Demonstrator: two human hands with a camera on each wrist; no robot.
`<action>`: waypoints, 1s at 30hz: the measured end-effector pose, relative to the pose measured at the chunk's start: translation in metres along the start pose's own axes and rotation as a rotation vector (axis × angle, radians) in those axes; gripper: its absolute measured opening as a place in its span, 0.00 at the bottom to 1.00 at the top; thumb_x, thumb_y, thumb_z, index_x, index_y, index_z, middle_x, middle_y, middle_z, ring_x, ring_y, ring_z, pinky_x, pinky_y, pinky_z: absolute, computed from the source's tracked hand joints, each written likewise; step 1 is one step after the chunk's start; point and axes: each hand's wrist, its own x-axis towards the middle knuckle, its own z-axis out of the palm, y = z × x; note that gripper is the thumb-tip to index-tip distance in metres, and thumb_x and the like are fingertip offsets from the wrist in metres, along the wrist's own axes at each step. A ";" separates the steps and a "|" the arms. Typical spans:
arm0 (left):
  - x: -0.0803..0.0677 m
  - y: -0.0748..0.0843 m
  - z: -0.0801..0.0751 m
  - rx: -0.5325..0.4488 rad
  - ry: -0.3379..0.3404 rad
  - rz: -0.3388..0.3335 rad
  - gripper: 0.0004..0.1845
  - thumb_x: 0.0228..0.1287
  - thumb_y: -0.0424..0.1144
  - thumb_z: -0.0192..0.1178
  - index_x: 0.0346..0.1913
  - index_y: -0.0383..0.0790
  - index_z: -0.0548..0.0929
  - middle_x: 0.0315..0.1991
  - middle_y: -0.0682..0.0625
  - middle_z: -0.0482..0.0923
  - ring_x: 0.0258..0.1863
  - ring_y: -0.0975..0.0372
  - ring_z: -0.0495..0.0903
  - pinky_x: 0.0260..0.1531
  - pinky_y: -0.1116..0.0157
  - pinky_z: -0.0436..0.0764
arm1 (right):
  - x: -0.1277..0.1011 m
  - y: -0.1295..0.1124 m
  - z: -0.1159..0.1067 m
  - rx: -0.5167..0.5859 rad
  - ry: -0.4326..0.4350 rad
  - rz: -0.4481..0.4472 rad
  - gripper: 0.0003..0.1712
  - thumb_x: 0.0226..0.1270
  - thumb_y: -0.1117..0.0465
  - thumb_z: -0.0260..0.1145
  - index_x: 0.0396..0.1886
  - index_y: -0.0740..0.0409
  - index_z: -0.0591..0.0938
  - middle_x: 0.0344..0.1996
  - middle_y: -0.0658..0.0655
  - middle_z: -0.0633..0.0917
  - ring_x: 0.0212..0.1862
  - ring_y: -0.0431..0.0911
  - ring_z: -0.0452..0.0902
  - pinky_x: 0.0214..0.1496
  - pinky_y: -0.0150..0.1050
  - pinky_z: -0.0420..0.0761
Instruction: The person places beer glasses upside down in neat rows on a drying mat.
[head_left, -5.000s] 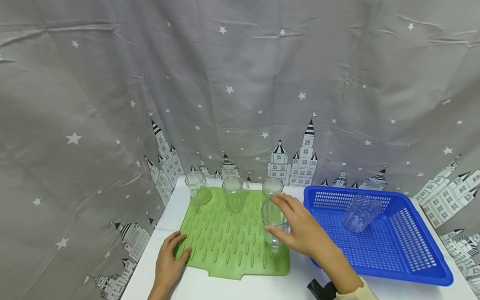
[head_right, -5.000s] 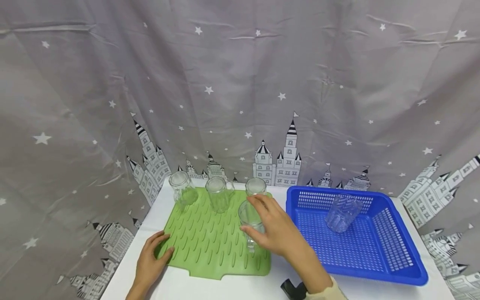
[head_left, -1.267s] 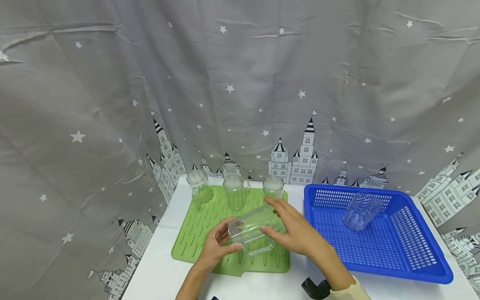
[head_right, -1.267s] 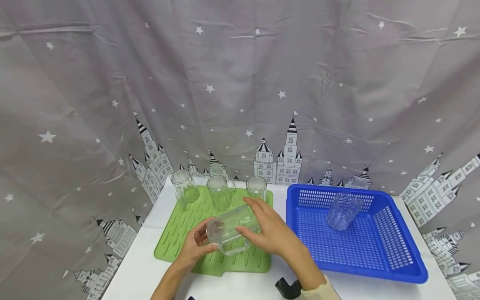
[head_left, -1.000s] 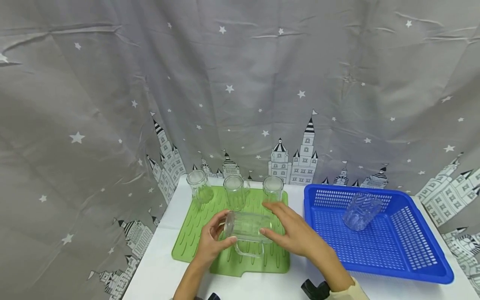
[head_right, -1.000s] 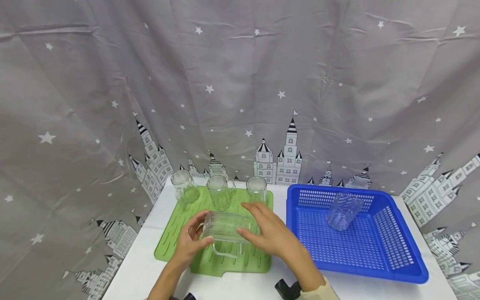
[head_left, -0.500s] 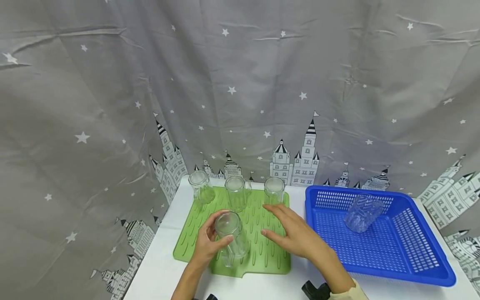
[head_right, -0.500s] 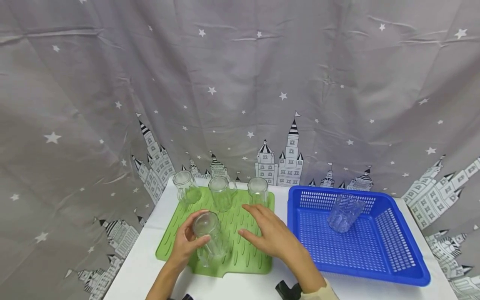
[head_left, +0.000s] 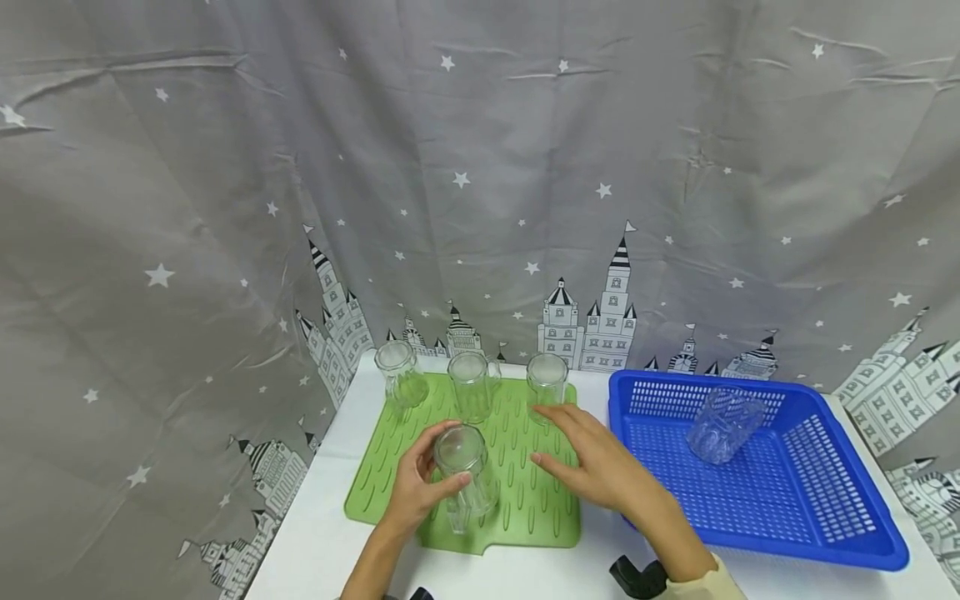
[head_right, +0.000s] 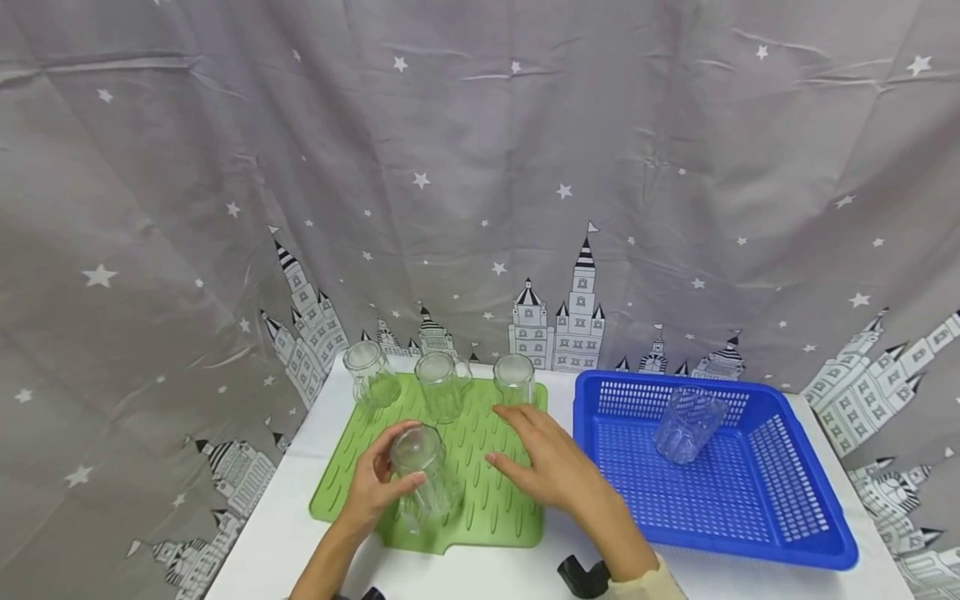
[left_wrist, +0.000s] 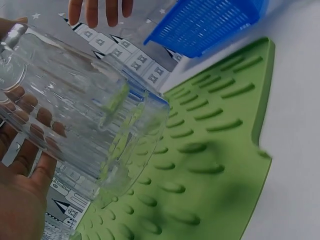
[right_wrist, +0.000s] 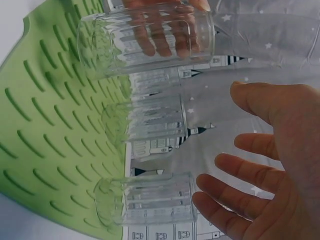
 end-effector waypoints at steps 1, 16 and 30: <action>0.001 0.000 -0.001 0.015 -0.002 0.002 0.39 0.57 0.23 0.74 0.74 0.32 0.75 0.68 0.51 0.80 0.61 0.65 0.83 0.65 0.70 0.82 | 0.000 0.001 -0.001 0.000 0.003 0.000 0.40 0.77 0.40 0.68 0.83 0.43 0.69 0.76 0.56 0.77 0.76 0.59 0.75 0.77 0.65 0.77; 0.002 0.005 -0.020 0.181 0.019 -0.077 0.41 0.55 0.28 0.80 0.74 0.42 0.77 0.69 0.40 0.79 0.59 0.67 0.81 0.60 0.68 0.84 | -0.007 0.029 -0.004 -0.027 0.074 -0.004 0.37 0.75 0.47 0.73 0.79 0.51 0.74 0.75 0.59 0.77 0.76 0.61 0.73 0.76 0.67 0.78; 0.010 0.003 -0.041 0.242 0.097 -0.125 0.40 0.56 0.29 0.80 0.73 0.43 0.78 0.71 0.40 0.78 0.59 0.69 0.81 0.61 0.72 0.82 | -0.025 0.068 -0.020 -0.121 0.140 0.030 0.36 0.74 0.49 0.74 0.77 0.54 0.75 0.74 0.63 0.77 0.76 0.64 0.68 0.76 0.72 0.70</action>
